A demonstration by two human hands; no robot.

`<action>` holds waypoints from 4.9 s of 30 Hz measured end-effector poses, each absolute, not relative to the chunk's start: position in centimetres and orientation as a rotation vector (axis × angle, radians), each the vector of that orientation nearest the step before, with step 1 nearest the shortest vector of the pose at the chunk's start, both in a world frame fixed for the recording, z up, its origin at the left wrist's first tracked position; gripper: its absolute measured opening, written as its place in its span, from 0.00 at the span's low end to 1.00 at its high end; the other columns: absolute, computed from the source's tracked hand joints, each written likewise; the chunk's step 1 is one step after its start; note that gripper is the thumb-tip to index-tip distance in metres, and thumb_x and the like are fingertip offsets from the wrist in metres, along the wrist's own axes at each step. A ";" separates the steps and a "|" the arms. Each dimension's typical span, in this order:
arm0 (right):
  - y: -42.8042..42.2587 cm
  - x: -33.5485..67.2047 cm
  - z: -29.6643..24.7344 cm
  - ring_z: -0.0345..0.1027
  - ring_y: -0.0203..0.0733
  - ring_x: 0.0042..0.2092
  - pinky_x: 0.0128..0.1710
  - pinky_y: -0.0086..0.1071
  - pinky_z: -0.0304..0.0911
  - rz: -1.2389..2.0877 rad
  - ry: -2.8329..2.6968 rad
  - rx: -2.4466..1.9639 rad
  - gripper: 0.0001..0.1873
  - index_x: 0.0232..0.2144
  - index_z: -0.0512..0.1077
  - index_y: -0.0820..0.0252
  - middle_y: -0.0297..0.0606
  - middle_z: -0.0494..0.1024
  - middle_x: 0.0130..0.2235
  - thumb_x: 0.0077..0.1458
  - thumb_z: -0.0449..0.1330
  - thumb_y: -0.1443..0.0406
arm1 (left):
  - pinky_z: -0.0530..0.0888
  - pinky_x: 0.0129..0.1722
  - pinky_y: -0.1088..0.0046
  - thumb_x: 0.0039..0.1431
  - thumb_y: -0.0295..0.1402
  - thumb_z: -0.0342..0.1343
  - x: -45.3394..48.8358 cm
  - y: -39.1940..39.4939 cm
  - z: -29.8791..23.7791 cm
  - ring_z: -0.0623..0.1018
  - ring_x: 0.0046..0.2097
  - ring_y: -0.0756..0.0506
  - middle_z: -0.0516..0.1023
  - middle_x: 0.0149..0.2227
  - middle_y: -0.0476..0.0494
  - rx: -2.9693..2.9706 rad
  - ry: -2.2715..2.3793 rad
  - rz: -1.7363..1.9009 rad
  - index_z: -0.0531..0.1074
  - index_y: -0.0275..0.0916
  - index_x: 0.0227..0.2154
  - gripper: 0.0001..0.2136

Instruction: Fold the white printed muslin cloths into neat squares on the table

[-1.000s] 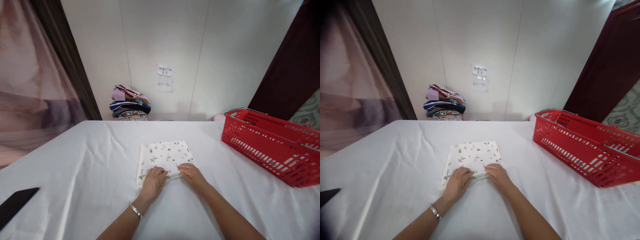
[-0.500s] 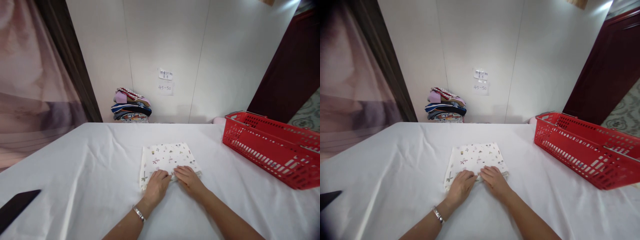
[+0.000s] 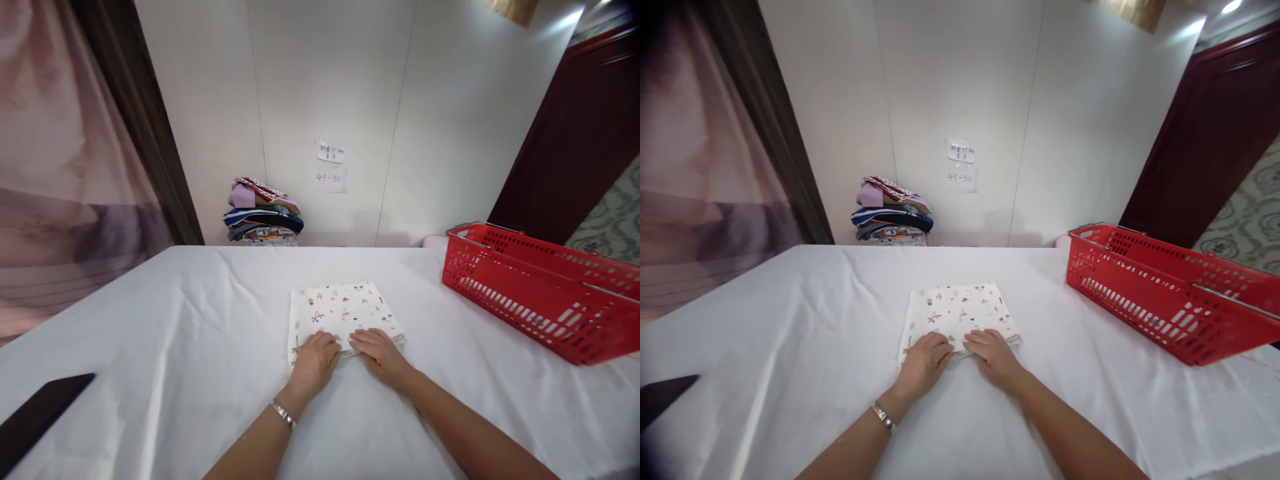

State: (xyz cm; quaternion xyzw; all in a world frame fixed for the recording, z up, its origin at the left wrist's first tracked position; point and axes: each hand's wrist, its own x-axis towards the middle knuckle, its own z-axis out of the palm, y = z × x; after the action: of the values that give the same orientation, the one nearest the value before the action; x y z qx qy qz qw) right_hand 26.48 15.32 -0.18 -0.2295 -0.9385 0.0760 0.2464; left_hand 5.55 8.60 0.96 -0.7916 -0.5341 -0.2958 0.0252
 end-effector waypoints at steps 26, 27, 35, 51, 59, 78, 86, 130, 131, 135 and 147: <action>15.3 26.8 -1.9 0.60 0.44 0.57 0.54 0.49 0.57 0.094 -2.535 -0.646 0.24 0.53 0.64 0.52 0.38 0.69 0.54 0.56 0.46 0.73 | 0.69 0.23 0.77 0.51 0.38 0.53 -0.2 7.6 1.4 0.73 0.24 0.51 0.75 0.31 0.45 -1.601 -3.143 -1.510 0.62 0.37 0.46 0.20; 15.2 26.8 -1.9 0.60 0.44 0.56 0.54 0.49 0.57 0.095 -2.535 -0.648 0.24 0.53 0.64 0.52 0.38 0.69 0.54 0.56 0.46 0.73 | 0.70 0.23 0.77 0.51 0.38 0.54 -0.2 7.6 1.3 0.73 0.24 0.51 0.75 0.32 0.45 -1.607 -3.129 -1.513 0.62 0.37 0.46 0.20; 14.8 26.8 -1.6 0.60 0.46 0.56 0.56 0.52 0.53 0.249 -2.512 -0.737 0.23 0.52 0.66 0.51 0.39 0.69 0.54 0.56 0.48 0.70 | 0.70 0.29 0.76 0.51 0.39 0.54 -0.2 7.8 1.2 0.76 0.32 0.49 0.76 0.37 0.42 -1.585 -3.108 -1.486 0.59 0.38 0.51 0.24; 20.7 9.4 3.9 0.50 0.46 0.61 0.58 0.40 0.49 0.333 -2.775 -0.967 0.21 0.52 0.65 0.59 0.42 0.61 0.59 0.56 0.50 0.63 | 0.66 0.36 0.73 0.54 0.37 0.48 1.0 7.0 1.6 0.75 0.40 0.44 0.77 0.39 0.40 -1.683 -2.942 -1.102 0.59 0.38 0.53 0.23; 23.2 4.5 1.3 0.37 0.48 0.64 0.60 0.49 0.33 0.305 -2.795 -1.230 0.30 0.61 0.49 0.63 0.45 0.48 0.64 0.60 0.41 0.57 | 0.66 0.38 0.70 0.56 0.36 0.47 1.2 7.2 0.9 0.76 0.41 0.42 0.77 0.38 0.40 -1.760 -2.885 -0.948 0.60 0.39 0.52 0.20; 16.1 14.4 2.9 0.37 0.44 0.65 0.61 0.42 0.36 0.603 -2.892 -0.887 0.27 0.59 0.56 0.59 0.41 0.49 0.64 0.61 0.41 0.54 | 0.67 0.38 0.68 0.58 0.38 0.45 1.2 7.5 1.4 0.77 0.42 0.41 0.77 0.39 0.38 -1.813 -2.853 -0.779 0.60 0.39 0.51 0.18; 13.0 26.0 2.4 0.40 0.43 0.64 0.62 0.44 0.36 0.266 -2.808 -1.104 0.28 0.61 0.51 0.53 0.36 0.52 0.63 0.60 0.45 0.57 | 0.67 0.36 0.67 0.57 0.39 0.43 0.8 7.6 1.8 0.76 0.40 0.40 0.77 0.36 0.40 -1.874 -2.858 -0.796 0.59 0.40 0.52 0.20; 16.2 32.0 -1.9 0.58 0.45 0.57 0.58 0.47 0.51 0.140 -2.298 -1.100 0.20 0.52 0.66 0.53 0.38 0.71 0.52 0.61 0.44 0.63 | 0.66 0.43 0.65 0.61 0.33 0.45 3.4 7.5 1.6 0.70 0.39 0.46 0.72 0.33 0.45 -2.362 -1.929 -0.990 0.75 0.43 0.34 0.13; 16.3 32.0 -1.9 0.58 0.44 0.57 0.58 0.47 0.50 0.142 -2.300 -1.109 0.20 0.52 0.67 0.53 0.38 0.71 0.52 0.61 0.44 0.63 | 0.66 0.44 0.64 0.61 0.33 0.44 3.4 7.5 1.6 0.70 0.39 0.46 0.72 0.34 0.45 -2.350 -1.920 -1.000 0.75 0.42 0.35 0.13; 16.5 32.1 -1.9 0.60 0.41 0.56 0.59 0.45 0.48 0.125 -2.296 -1.123 0.20 0.49 0.69 0.54 0.37 0.73 0.50 0.61 0.43 0.65 | 0.66 0.43 0.65 0.61 0.32 0.44 3.3 7.5 1.6 0.70 0.40 0.46 0.72 0.34 0.45 -2.378 -1.880 -0.935 0.75 0.43 0.34 0.13; 15.5 30.7 -1.6 0.56 0.45 0.58 0.59 0.48 0.49 0.043 -2.349 -0.955 0.20 0.53 0.65 0.56 0.40 0.70 0.53 0.60 0.46 0.64 | 0.67 0.40 0.66 0.60 0.32 0.48 3.5 7.6 0.9 0.69 0.39 0.46 0.72 0.35 0.45 -2.420 -1.832 -0.938 0.73 0.42 0.38 0.09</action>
State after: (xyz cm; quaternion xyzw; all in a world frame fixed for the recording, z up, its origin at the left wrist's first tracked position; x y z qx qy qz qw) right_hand 30.71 15.55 -1.59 -0.3593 -0.8842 0.0161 0.2982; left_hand 3.47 7.55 0.87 -0.7616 -0.5766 -0.2953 -0.0175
